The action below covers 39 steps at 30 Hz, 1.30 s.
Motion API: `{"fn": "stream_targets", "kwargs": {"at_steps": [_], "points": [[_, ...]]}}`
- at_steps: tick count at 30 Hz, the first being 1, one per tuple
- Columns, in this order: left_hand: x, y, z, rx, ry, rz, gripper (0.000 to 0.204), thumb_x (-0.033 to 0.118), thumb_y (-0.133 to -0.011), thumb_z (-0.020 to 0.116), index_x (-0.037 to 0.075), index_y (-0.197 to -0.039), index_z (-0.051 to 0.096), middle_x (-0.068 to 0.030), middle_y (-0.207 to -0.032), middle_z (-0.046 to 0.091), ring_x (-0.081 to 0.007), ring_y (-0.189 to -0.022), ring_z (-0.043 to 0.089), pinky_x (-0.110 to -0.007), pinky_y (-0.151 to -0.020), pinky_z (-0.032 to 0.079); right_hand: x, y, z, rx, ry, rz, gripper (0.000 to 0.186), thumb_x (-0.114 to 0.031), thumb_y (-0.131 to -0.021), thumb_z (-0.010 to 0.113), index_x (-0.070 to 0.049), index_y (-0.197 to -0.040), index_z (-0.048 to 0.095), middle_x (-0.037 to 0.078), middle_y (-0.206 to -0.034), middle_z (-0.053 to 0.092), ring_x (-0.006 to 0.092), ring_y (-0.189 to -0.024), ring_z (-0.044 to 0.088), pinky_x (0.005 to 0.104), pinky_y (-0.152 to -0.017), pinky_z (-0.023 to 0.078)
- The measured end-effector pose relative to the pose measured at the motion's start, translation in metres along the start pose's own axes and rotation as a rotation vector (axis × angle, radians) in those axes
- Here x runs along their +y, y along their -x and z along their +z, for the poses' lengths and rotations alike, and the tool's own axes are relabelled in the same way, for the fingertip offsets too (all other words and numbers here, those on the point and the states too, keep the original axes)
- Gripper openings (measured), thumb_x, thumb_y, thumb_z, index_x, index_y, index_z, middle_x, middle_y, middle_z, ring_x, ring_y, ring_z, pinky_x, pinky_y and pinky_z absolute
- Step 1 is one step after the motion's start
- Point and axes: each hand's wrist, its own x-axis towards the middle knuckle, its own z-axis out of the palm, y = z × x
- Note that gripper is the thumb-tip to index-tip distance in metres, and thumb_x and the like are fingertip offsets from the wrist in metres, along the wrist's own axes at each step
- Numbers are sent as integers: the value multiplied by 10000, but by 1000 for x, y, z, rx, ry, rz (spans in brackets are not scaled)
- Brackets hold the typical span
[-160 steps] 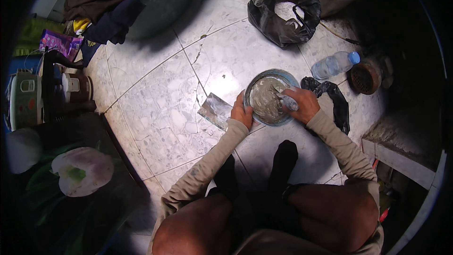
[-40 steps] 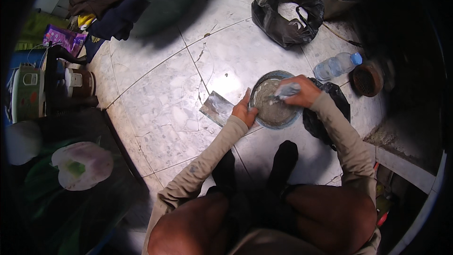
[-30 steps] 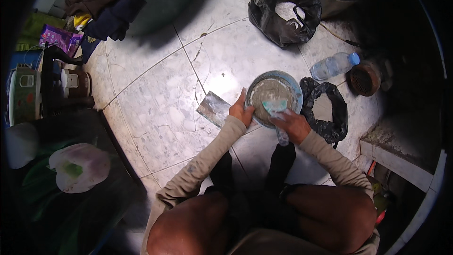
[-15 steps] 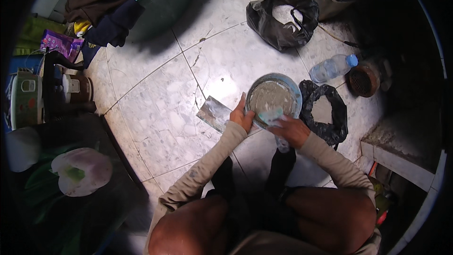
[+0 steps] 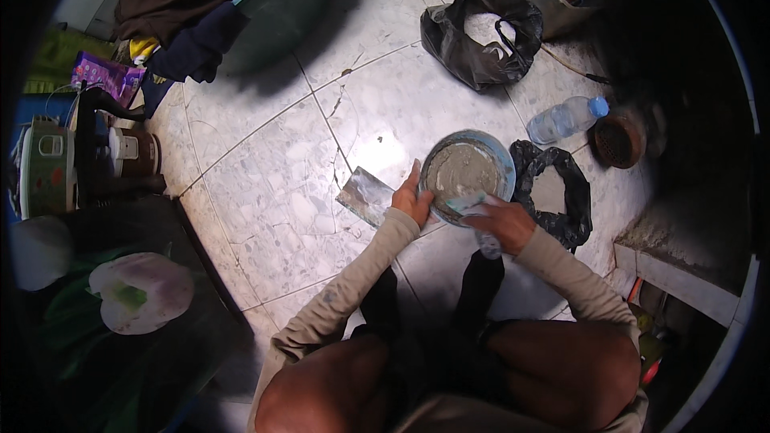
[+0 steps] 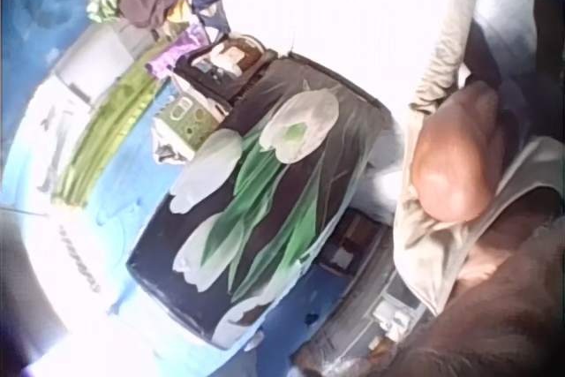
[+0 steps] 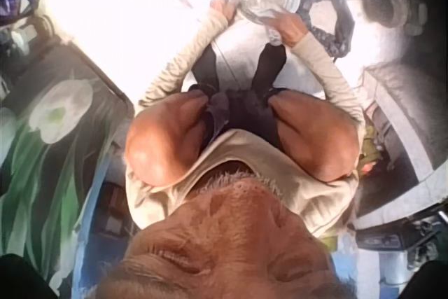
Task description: The person mixes a white powder with water in a metal bowl using a plastic scraper, then applies the resulting paste to a blue wall with peeling paint using a putty knife. The person works on the wall above a gas stove in a kitchen.
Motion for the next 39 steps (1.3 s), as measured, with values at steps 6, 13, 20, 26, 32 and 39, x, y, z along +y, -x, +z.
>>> {"fn": "stream_targets", "kwargs": {"at_steps": [6,13,20,26,32,39], "points": [[4,1,1,-39,-92,120,713,126,-826,570,51,-1471,277,-322,-1230,545,-416,-1145,552,-368,-986,432,12,-29,-18,342,21,308,430,-9,-663,703,-80,-1083,642,145,-1005,648,367,-920,612,430,-797,503],[6,-4,-8,-162,38,106,662,23,-832,510,-7,-1458,297,-185,-1422,444,-220,-1290,434,-296,-1070,325,-7,-59,30,340,19,192,383,-108,-667,750,-67,-1029,633,164,-986,620,361,-919,593,430,-841,485],[-10,-16,-21,-200,157,82,669,72,-844,524,85,-1475,303,-251,-1328,515,-299,-1219,514,-287,-1034,374,11,-20,-3,-209,-99,-64,405,-88,-638,749,-139,-1031,665,91,-1015,635,319,-995,592,427,-817,517],[41,-34,-41,-318,-183,26,626,121,-844,560,102,-1441,377,-222,-1255,581,-301,-1133,584,-318,-989,427,17,-36,-46,-251,-135,-106,461,10,-644,713,-159,-1068,646,74,-1072,639,336,-1077,573,422,-854,508],[39,-54,-44,-426,-356,210,568,155,-856,559,137,-1409,431,-217,-1089,653,-346,-1005,639,-360,-924,478,48,-52,-39,-325,-148,-72,439,-46,-641,713,-139,-1065,648,125,-1068,645,375,-1018,591,433,-871,499],[46,-39,-30,-219,-467,125,493,151,-870,512,53,-1352,471,-267,-1049,642,-393,-993,622,-420,-895,488,31,-9,-32,-152,-91,61,385,-126,-693,725,-97,-1069,648,121,-1081,650,353,-1001,603,416,-885,482]]}}
